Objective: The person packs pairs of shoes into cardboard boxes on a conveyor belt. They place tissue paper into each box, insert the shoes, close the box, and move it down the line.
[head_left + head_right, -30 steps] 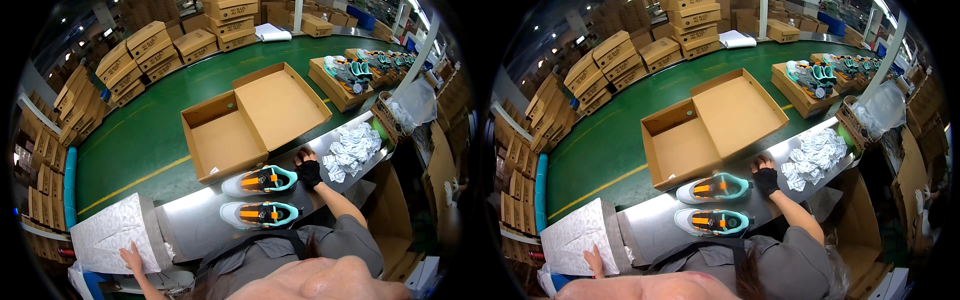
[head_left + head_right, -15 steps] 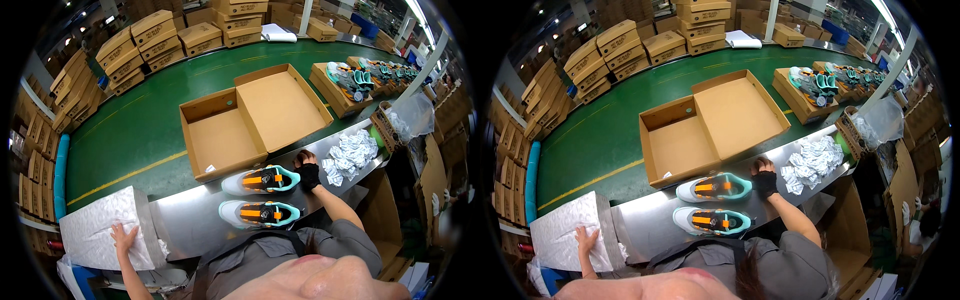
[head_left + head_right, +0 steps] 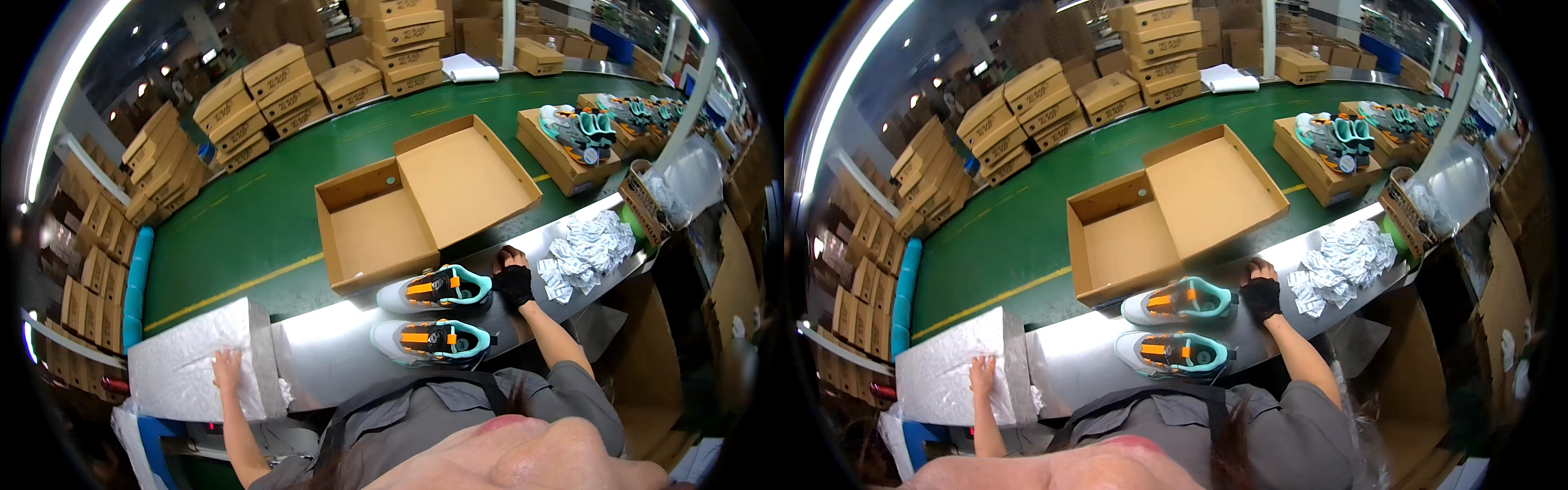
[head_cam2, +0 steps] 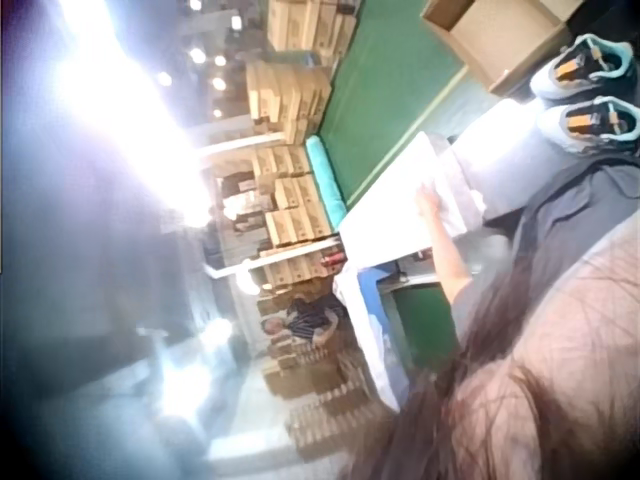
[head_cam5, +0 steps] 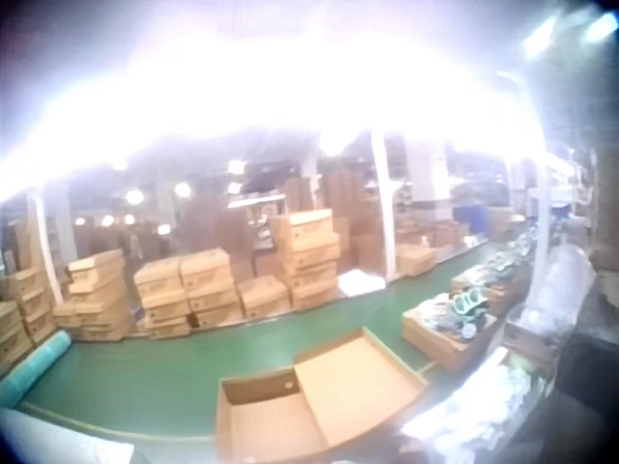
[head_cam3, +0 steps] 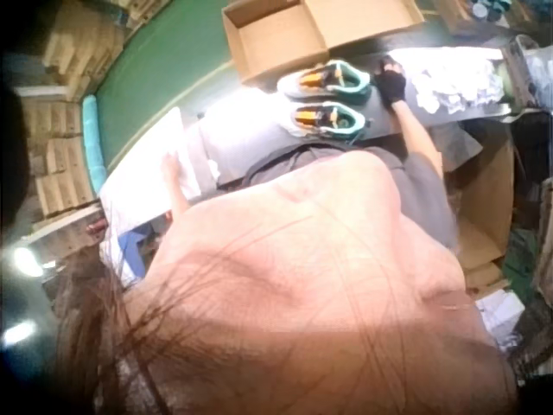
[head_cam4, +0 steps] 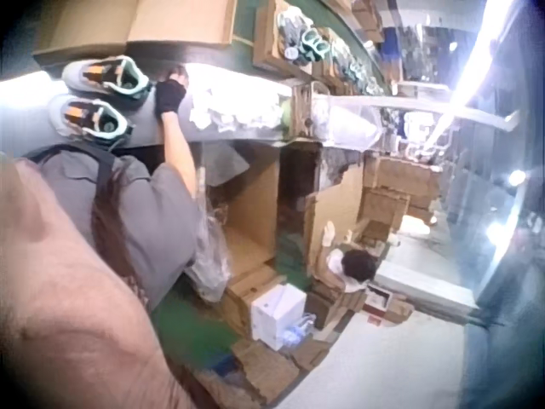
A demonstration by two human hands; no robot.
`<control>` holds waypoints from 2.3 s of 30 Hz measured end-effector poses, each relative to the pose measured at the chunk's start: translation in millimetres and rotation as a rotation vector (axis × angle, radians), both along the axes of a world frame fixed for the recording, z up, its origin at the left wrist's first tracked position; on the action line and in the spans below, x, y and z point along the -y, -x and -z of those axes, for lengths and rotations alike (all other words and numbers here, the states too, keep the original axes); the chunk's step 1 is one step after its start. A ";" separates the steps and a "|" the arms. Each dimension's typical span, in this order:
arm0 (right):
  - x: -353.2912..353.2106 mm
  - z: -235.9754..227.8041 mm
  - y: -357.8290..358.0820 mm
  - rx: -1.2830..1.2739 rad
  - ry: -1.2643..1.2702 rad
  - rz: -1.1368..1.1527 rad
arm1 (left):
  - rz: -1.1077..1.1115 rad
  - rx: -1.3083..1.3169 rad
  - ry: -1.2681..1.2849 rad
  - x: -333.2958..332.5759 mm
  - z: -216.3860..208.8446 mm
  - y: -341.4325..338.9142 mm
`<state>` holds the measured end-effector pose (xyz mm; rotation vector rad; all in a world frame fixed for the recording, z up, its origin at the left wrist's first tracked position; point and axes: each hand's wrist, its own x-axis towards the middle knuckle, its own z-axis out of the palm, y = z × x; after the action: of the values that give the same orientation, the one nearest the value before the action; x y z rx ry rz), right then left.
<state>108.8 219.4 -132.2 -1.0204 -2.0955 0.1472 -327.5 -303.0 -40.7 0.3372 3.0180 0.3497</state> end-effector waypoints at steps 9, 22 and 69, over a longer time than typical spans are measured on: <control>-5.0 5.9 -1.4 -0.047 -0.048 -0.069 | 0.039 -0.470 -0.072 4.4 14.0 2.7; 33.5 -161.9 61.1 -0.322 0.314 -0.597 | 0.189 -0.676 -1.073 -85.3 -211.5 -19.8; 127.0 -159.7 20.8 0.825 0.035 -1.089 | 0.184 0.672 -0.998 -269.3 -3.8 44.9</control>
<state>87.9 92.4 27.5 0.2426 -3.2069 0.3312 -372.4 -33.7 -36.9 0.4225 1.9413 1.5550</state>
